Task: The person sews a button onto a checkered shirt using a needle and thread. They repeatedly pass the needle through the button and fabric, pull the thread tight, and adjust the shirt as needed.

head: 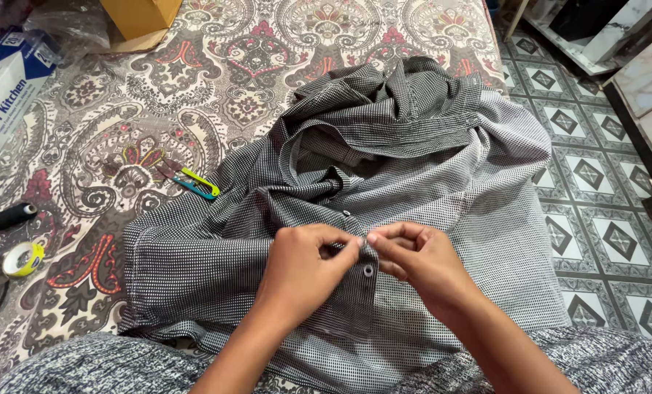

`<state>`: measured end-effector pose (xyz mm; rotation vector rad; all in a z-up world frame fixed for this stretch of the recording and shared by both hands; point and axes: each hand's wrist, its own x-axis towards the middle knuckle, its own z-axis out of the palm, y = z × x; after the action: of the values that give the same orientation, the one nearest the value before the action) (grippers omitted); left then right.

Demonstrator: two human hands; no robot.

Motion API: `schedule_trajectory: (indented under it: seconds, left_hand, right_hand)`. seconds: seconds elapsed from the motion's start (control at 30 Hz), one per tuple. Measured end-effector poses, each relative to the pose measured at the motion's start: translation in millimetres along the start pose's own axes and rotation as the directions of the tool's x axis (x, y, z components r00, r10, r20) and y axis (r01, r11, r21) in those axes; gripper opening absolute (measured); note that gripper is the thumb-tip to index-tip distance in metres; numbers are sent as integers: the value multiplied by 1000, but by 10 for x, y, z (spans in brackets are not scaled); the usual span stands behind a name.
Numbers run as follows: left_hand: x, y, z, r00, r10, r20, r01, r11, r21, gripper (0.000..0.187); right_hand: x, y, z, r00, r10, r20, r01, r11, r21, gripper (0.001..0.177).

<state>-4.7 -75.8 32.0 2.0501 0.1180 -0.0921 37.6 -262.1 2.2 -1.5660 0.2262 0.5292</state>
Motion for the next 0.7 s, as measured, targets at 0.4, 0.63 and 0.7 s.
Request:
schedule_trajectory:
  seconds: [0.4,0.63,0.7]
  left_hand:
    - [-121,22,5,965,-110,239,-3,903,430,20]
    - [205,-213,-102,821,559,-113,-398,703,590,26]
    - [223,-263,-96,827,556,-80,-392,673,627,28]
  right_hand:
    - [237,145,66,990,-116,-84,88,955,-282,16]
    - [429,272,69,996,-81,-44,72,984,-165,16]
    - [445,294,86,999,-39,-31,34,988,-148,16]
